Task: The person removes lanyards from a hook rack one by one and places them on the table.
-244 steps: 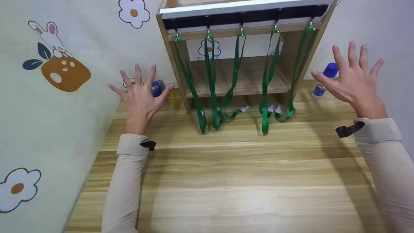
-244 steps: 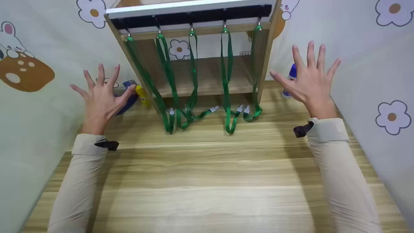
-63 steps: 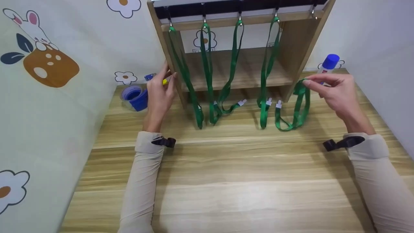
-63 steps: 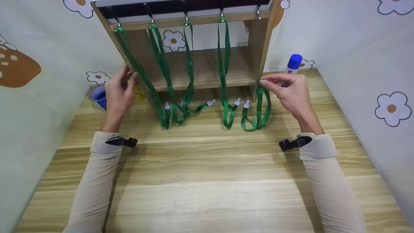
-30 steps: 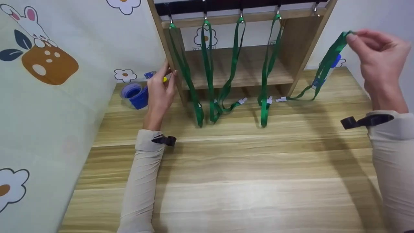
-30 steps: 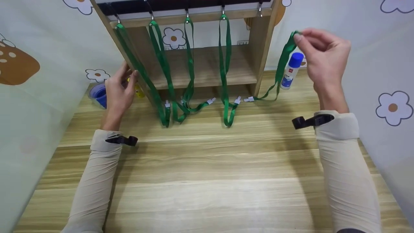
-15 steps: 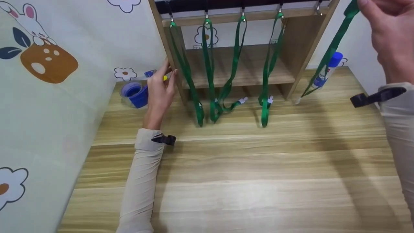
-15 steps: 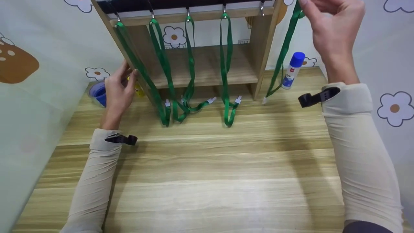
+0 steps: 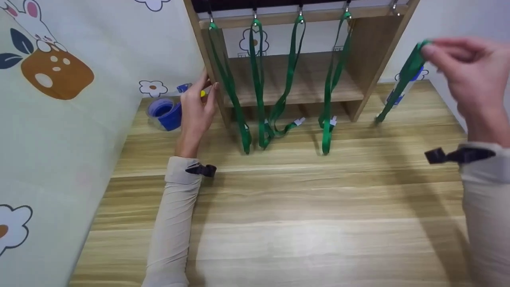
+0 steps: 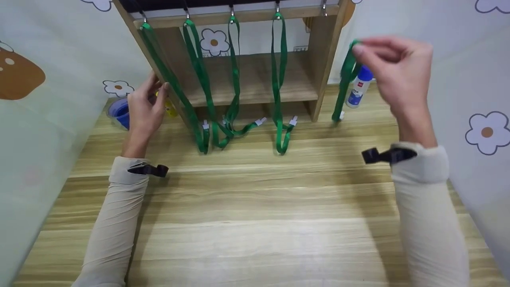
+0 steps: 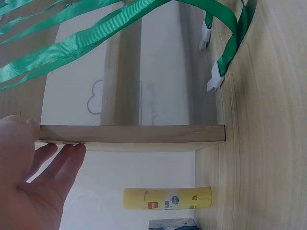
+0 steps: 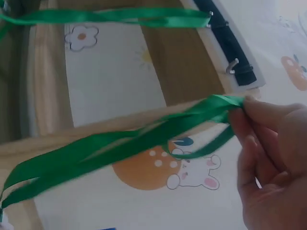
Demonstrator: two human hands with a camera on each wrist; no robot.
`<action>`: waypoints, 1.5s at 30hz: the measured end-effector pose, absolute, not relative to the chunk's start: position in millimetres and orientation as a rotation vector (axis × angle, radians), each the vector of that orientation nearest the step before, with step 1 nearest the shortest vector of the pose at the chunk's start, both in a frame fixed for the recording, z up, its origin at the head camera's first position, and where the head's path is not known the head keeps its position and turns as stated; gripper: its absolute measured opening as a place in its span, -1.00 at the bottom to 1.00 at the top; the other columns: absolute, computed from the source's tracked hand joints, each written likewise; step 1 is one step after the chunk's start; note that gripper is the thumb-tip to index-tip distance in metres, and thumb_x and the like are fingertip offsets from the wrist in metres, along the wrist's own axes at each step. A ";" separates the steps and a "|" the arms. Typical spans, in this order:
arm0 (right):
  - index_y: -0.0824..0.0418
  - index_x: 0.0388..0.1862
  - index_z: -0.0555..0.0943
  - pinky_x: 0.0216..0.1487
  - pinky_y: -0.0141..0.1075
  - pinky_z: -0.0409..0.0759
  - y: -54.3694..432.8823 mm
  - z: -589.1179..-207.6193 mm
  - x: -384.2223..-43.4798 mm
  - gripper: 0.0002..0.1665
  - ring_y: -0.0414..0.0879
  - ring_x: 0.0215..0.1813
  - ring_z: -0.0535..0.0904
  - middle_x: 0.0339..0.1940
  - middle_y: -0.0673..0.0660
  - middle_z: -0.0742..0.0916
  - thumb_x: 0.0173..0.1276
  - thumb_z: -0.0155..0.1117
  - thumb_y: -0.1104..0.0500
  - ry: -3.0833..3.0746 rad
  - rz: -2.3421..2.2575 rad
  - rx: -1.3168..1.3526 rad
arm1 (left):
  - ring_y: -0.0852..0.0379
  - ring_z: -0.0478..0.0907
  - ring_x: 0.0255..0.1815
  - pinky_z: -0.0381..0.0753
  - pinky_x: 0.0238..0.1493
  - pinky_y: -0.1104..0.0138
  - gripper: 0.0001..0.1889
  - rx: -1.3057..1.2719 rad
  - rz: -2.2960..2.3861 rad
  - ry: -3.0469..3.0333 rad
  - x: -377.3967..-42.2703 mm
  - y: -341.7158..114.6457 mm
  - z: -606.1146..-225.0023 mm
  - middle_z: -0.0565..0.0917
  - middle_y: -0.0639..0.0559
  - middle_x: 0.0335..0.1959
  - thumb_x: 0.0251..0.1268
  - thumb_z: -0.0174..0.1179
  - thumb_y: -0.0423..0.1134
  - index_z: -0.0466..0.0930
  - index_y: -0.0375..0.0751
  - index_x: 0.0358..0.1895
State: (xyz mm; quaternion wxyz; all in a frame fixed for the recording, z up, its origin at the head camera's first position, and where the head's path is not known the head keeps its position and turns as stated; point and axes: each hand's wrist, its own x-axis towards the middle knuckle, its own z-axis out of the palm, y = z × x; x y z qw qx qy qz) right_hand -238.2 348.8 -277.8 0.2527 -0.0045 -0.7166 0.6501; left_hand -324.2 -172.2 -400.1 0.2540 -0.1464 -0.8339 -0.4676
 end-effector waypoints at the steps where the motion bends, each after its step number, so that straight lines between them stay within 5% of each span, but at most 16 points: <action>1: 0.45 0.02 0.80 -0.15 -0.51 0.68 349.4 -285.9 -235.0 -0.55 -0.18 -0.26 0.83 -0.25 0.07 0.92 0.19 0.74 0.28 -1.949 1.789 0.015 | 0.21 0.71 0.36 0.82 0.21 0.20 -0.48 -0.395 -1.274 -2.268 -324.2 -172.4 -399.7 0.70 0.11 0.43 0.72 0.15 -0.06 0.43 0.08 0.63; 11: 0.55 0.01 0.78 -0.24 -0.49 0.78 349.5 -341.6 -231.5 -0.63 -0.17 -0.36 0.81 -0.21 0.03 0.93 0.33 0.62 0.31 -2.263 1.720 0.207 | 0.23 0.71 0.36 0.80 0.21 0.27 -0.48 -0.361 -1.256 -2.273 -319.6 -177.9 -396.8 0.69 0.12 0.44 0.72 0.14 -0.05 0.43 0.11 0.62; 20: 0.44 -0.11 0.83 0.04 -0.63 0.70 351.4 -343.6 -227.3 -0.80 -0.22 0.13 0.68 0.00 -0.10 0.83 0.42 0.56 0.29 -2.642 1.395 0.400 | 0.28 0.70 0.36 0.79 0.18 0.36 -0.46 -0.369 -1.257 -2.263 -317.4 -179.1 -395.2 0.68 0.12 0.46 0.72 0.14 -0.05 0.40 0.10 0.65; 25: 0.45 -0.03 0.79 -0.15 -0.46 0.81 360.0 -350.2 -229.5 -0.78 -0.21 -0.19 0.86 -0.19 -0.05 0.91 0.48 0.49 0.29 -2.764 1.478 0.462 | 0.22 0.71 0.35 0.81 0.17 0.31 -0.46 -0.380 -1.251 -2.254 -317.1 -178.4 -395.4 0.69 0.10 0.44 0.71 0.15 -0.06 0.41 0.03 0.64; 31: 0.37 0.03 0.78 -0.19 -0.31 0.86 368.7 -383.9 -254.0 -0.74 -0.20 -0.29 0.85 -0.26 -0.05 0.91 0.50 0.49 0.21 -2.779 1.712 0.227 | 0.23 0.71 0.35 0.80 0.20 0.26 -0.46 -0.360 -1.257 -2.260 -315.4 -181.1 -395.7 0.68 0.10 0.45 0.70 0.17 -0.05 0.42 0.05 0.63; 39: 0.16 0.05 0.80 -0.18 -0.38 0.84 380.6 -435.8 -278.4 -0.74 -0.29 -0.32 0.82 -0.32 -0.20 0.88 0.49 0.52 0.07 -2.663 1.787 -0.296 | 0.18 0.71 0.36 0.81 0.20 0.26 -0.45 -0.365 -1.282 -2.257 -311.7 -184.6 -399.8 0.67 0.10 0.46 0.70 0.16 -0.04 0.40 0.08 0.64; 45: 0.20 0.21 0.73 -0.23 -0.42 0.76 383.4 -434.8 -286.5 -0.46 -0.29 -0.29 0.73 -0.31 -0.27 0.84 0.49 0.50 -0.15 -2.911 1.478 -0.303 | 0.18 0.72 0.36 0.81 0.19 0.27 -0.45 -0.370 -1.268 -2.260 -312.9 -184.3 -401.4 0.68 0.10 0.45 0.71 0.14 -0.02 0.40 0.06 0.65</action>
